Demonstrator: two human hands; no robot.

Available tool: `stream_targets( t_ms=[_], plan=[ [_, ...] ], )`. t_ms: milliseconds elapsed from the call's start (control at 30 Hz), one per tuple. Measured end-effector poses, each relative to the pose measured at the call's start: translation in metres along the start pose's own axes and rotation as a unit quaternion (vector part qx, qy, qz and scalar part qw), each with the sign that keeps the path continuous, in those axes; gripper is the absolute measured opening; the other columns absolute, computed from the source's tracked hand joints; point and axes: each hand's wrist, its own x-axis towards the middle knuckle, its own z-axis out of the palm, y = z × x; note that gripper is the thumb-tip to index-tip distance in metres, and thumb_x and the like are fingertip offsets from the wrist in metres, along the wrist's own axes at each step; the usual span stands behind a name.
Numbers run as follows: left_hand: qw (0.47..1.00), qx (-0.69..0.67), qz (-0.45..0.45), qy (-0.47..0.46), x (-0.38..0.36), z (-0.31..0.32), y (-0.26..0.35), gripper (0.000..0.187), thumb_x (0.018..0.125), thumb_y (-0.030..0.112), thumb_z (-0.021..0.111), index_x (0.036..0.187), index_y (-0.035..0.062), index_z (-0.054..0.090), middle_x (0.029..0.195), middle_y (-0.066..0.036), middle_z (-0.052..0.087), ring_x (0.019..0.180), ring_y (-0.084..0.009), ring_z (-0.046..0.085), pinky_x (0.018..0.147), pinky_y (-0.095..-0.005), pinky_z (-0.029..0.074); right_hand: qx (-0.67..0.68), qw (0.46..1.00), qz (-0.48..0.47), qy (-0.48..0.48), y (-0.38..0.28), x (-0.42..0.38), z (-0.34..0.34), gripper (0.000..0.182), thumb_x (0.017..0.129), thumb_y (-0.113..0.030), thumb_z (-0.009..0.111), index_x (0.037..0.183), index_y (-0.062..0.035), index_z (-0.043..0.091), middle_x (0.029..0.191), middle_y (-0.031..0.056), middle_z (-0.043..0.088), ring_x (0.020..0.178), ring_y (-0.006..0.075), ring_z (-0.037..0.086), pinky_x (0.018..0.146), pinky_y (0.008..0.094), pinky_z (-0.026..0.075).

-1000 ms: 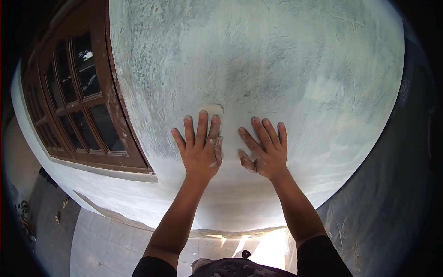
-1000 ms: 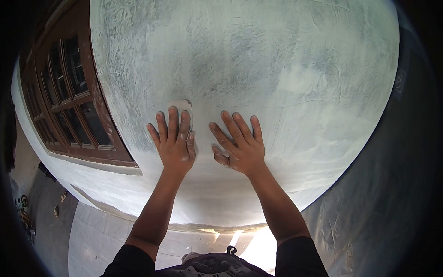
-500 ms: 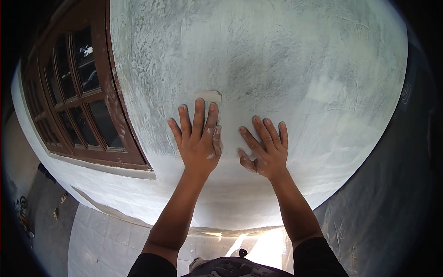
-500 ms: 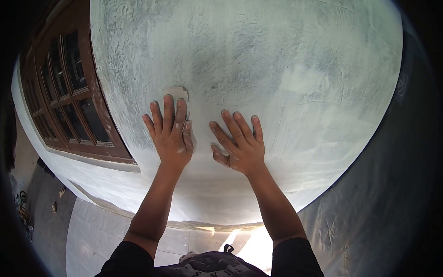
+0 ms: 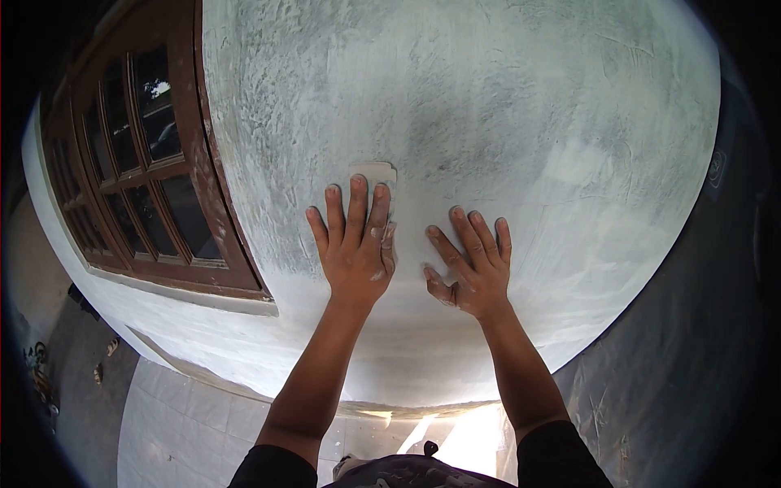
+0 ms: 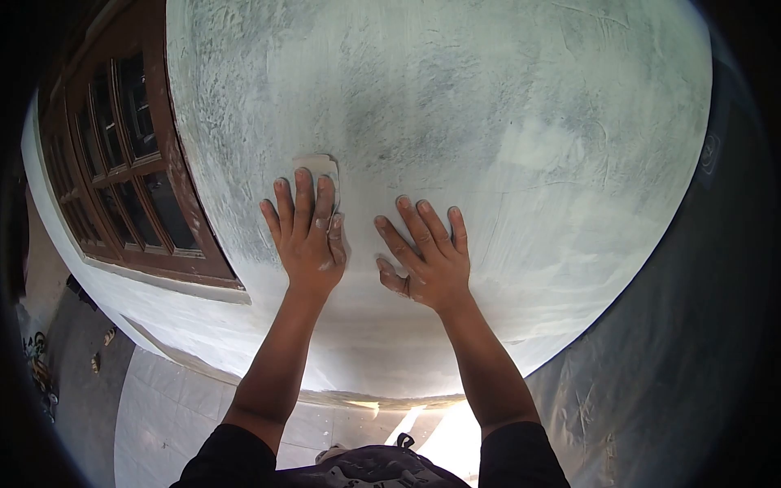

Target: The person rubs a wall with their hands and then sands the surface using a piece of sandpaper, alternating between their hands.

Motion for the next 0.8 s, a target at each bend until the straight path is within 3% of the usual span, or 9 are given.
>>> stream_targets(
  t_ms=[67, 167, 233, 400, 467, 567, 600, 733, 800],
  plan=[
    [0.999, -0.026, -0.024, 0.0, -0.018, 0.007, 0.003, 0.046, 0.099, 0.025, 0.045, 0.143, 0.0113, 0.046, 0.154, -0.015, 0.031, 0.146, -0.0381, 0.015, 0.116, -0.0576, 0.003, 0.006, 1.0, 0.01, -0.007, 0.0, 0.001, -0.001, 0.045, 0.083, -0.042, 0.06, 0.123, -0.0226, 0.066, 0.142, 0.0089, 0.051, 0.139, 0.0228, 0.037, 0.118, 0.0453, 0.016],
    [1.0, -0.015, -0.01, -0.003, -0.113, 0.032, 0.015, 0.046, 0.099, 0.025, 0.044, 0.143, 0.0108, 0.046, 0.154, -0.015, 0.032, 0.146, -0.0373, 0.017, 0.116, -0.0567, 0.004, 0.008, 1.0, 0.006, -0.005, 0.001, 0.0, -0.001, 0.045, 0.083, -0.042, 0.06, 0.123, -0.0227, 0.066, 0.142, 0.0087, 0.051, 0.139, 0.0229, 0.037, 0.118, 0.0452, 0.016],
    [1.0, -0.016, 0.004, -0.013, -0.117, 0.027, 0.016, 0.046, 0.099, 0.025, 0.043, 0.143, 0.0108, 0.046, 0.154, -0.015, 0.033, 0.146, -0.037, 0.017, 0.116, -0.0567, 0.005, 0.009, 1.0, 0.006, -0.002, 0.001, 0.0, -0.001, 0.045, 0.084, -0.043, 0.06, 0.123, -0.0227, 0.067, 0.142, 0.0087, 0.052, 0.139, 0.0229, 0.037, 0.118, 0.0452, 0.016],
    [0.999, -0.007, 0.025, -0.038, -0.025, 0.003, 0.006, 0.046, 0.1, 0.027, 0.042, 0.143, 0.0108, 0.046, 0.154, -0.015, 0.033, 0.147, -0.036, 0.017, 0.116, -0.0562, 0.005, 0.008, 1.0, 0.008, -0.001, -0.002, 0.001, 0.001, 0.046, 0.084, -0.043, 0.061, 0.124, -0.0218, 0.066, 0.143, 0.009, 0.05, 0.139, 0.0232, 0.036, 0.117, 0.0457, 0.017],
    [0.999, 0.006, 0.046, -0.02, -0.004, 0.002, 0.003, 0.046, 0.1, 0.028, 0.042, 0.142, 0.0105, 0.046, 0.154, -0.016, 0.033, 0.146, -0.0366, 0.019, 0.116, -0.0559, 0.005, 0.025, 1.0, 0.014, 0.001, -0.007, 0.002, 0.001, 0.048, 0.086, -0.039, 0.059, 0.131, -0.0223, 0.059, 0.145, 0.0082, 0.047, 0.14, 0.0232, 0.036, 0.118, 0.047, 0.016],
    [0.998, -0.015, 0.056, -0.011, -0.028, 0.009, 0.001, 0.05, 0.098, 0.024, 0.044, 0.144, 0.0051, 0.042, 0.152, -0.019, 0.033, 0.145, -0.0372, 0.022, 0.116, -0.0548, 0.008, 0.042, 0.996, -0.052, -0.065, -0.017, 0.006, 0.007, 0.051, 0.089, -0.034, 0.057, 0.138, -0.0238, 0.051, 0.147, 0.0046, 0.045, 0.14, 0.0228, 0.035, 0.119, 0.0488, 0.014],
    [0.998, -0.016, 0.061, -0.011, -0.038, 0.008, 0.0, 0.05, 0.098, 0.024, 0.044, 0.144, 0.0051, 0.042, 0.152, -0.019, 0.033, 0.145, -0.0372, 0.022, 0.116, -0.0548, 0.008, 0.073, 0.993, -0.047, -0.086, -0.025, 0.011, 0.007, 0.064, 0.082, -0.034, 0.064, 0.143, -0.0283, 0.045, 0.15, -0.0035, 0.04, 0.141, 0.0188, 0.033, 0.12, 0.0494, 0.013],
    [0.983, -0.152, 0.059, -0.082, -0.051, -0.013, -0.018, 0.056, 0.089, 0.012, 0.051, 0.142, -0.0005, 0.041, 0.147, -0.019, 0.041, 0.142, -0.03, 0.032, 0.118, -0.0485, 0.014, 0.046, 0.994, -0.079, -0.061, -0.03, 0.015, 0.015, 0.07, 0.079, -0.038, 0.066, 0.144, -0.0281, 0.042, 0.152, -0.0048, 0.038, 0.142, 0.0178, 0.03, 0.12, 0.0503, 0.013],
    [0.972, -0.194, 0.07, -0.111, -0.046, -0.025, -0.034, 0.058, 0.086, 0.008, 0.051, 0.141, -0.0027, 0.04, 0.146, -0.02, 0.043, 0.141, -0.0289, 0.034, 0.118, -0.0473, 0.017, 0.018, 0.992, -0.087, -0.085, -0.033, 0.017, 0.015, 0.056, 0.089, -0.04, 0.057, 0.142, -0.025, 0.046, 0.152, -0.0003, 0.038, 0.145, 0.02, 0.025, 0.119, 0.0537, 0.009]
  ],
)
